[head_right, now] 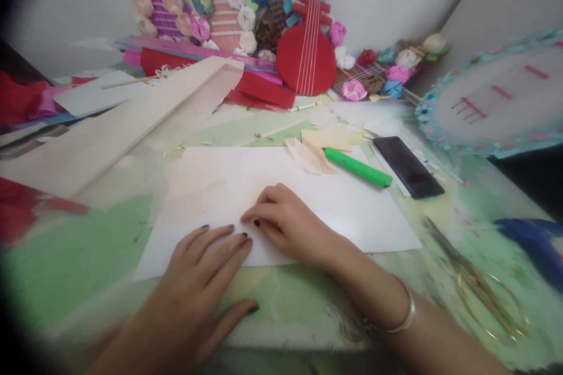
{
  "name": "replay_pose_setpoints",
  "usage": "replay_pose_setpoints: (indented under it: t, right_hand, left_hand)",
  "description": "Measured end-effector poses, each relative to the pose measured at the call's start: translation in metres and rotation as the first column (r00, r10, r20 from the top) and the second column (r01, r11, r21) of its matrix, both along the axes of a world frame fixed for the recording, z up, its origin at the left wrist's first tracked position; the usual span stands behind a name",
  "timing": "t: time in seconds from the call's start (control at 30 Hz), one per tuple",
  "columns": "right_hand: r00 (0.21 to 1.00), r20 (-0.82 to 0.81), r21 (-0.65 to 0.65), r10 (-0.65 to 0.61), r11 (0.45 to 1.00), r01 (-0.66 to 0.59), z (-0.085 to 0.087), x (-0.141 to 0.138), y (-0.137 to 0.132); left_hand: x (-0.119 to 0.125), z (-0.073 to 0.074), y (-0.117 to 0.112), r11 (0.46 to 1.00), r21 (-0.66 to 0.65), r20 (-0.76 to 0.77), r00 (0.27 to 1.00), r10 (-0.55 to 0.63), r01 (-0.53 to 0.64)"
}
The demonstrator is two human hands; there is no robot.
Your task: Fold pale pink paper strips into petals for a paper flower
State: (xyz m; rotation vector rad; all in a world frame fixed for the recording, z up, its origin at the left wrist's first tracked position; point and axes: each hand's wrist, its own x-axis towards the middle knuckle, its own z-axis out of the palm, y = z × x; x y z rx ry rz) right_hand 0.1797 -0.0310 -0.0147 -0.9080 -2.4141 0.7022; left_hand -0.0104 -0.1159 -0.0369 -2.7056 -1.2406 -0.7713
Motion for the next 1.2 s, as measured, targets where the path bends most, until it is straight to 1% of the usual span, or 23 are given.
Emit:
replay_pose_setpoints:
  t: [0.17,0.23,0.37,0.43,0.6,0.7,0.73,0.8,0.83,0.87,0.9,0.93,0.97,1.03,1.07,1.13,1.2]
  right_hand:
    - [0.998,0.047,0.033,-0.046,0.998,0.045,0.0,-0.002,-0.001]
    - [0.998,0.04,0.032,-0.051,0.998,0.05,0.0,-0.001,-0.001]
    - [1.0,-0.012,0.024,0.018,1.0,-0.017,0.001,0.003,-0.001]
    - [1.0,-0.006,0.036,0.03,0.999,-0.03,0.001,0.003,-0.001]
    - [0.995,0.093,0.118,-0.047,0.992,0.036,-0.006,-0.003,0.002]
    - [0.986,0.148,0.175,-0.076,0.983,0.05,-0.01,-0.005,0.003]
    - [0.985,0.153,0.174,-0.082,0.983,0.054,-0.011,-0.004,0.003]
    - [0.989,0.122,0.127,-0.087,0.989,0.071,-0.01,0.0,0.006]
    - [0.993,0.076,0.064,-0.087,0.995,0.082,-0.01,0.003,0.007]
    - [0.997,0.009,-0.009,-0.079,0.997,0.079,-0.009,0.006,0.009]
    - [0.993,-0.075,-0.051,-0.091,0.995,0.087,-0.008,0.01,0.011]
    - [0.981,-0.142,-0.084,-0.136,0.989,0.125,-0.007,0.013,0.012]
    - [0.969,-0.174,-0.103,-0.175,0.982,0.158,-0.006,0.016,0.013]
    - [0.946,-0.214,-0.105,-0.244,0.969,0.226,-0.005,0.02,0.014]
    - [0.941,-0.222,-0.089,-0.255,0.966,0.241,-0.004,0.02,0.014]
    - [0.947,-0.225,-0.048,-0.229,0.973,0.224,-0.001,0.018,0.011]
    - [0.967,-0.191,-0.025,-0.169,0.986,0.167,0.001,0.015,0.009]
  left_hand:
    - [0.0,0.001,-0.001,1.0,-0.01,-0.013,1.0,0.005,-0.006]
    - [0.0,0.001,-0.002,1.0,-0.025,-0.019,1.0,0.01,-0.01]
    - [-0.001,0.0,-0.001,0.999,-0.038,-0.007,1.0,0.009,-0.009]
    - [-0.001,-0.001,-0.001,0.999,-0.038,-0.005,1.0,0.008,-0.008]
    - [-0.001,0.001,-0.001,0.999,-0.05,-0.007,1.0,0.008,-0.008]
    - [0.0,0.002,-0.001,0.999,-0.051,-0.001,1.0,0.007,-0.007]
    - [0.0,0.002,-0.001,0.999,-0.05,0.001,1.0,0.007,-0.007]
    - [0.0,0.002,-0.002,0.999,-0.045,0.006,1.0,0.013,-0.013]
    - [0.0,0.002,-0.002,0.999,-0.047,0.005,1.0,0.017,-0.017]
    - [0.0,0.002,-0.002,0.999,-0.05,0.003,1.0,0.019,-0.019]
    - [0.0,0.002,-0.002,0.998,-0.054,0.0,1.0,0.021,-0.021]
    - [0.0,0.002,-0.002,0.998,-0.06,-0.001,1.0,0.022,-0.022]
    - [0.0,0.001,-0.002,0.998,-0.066,-0.004,1.0,0.022,-0.022]
    - [0.0,0.001,-0.002,0.997,-0.069,-0.01,1.0,0.022,-0.022]
    - [0.0,0.001,-0.002,0.997,-0.068,-0.015,1.0,0.022,-0.023]
    - [0.0,0.002,-0.002,0.997,-0.068,-0.025,0.999,0.027,-0.029]
    - [0.0,0.002,-0.002,0.997,-0.072,-0.031,0.999,0.034,-0.036]
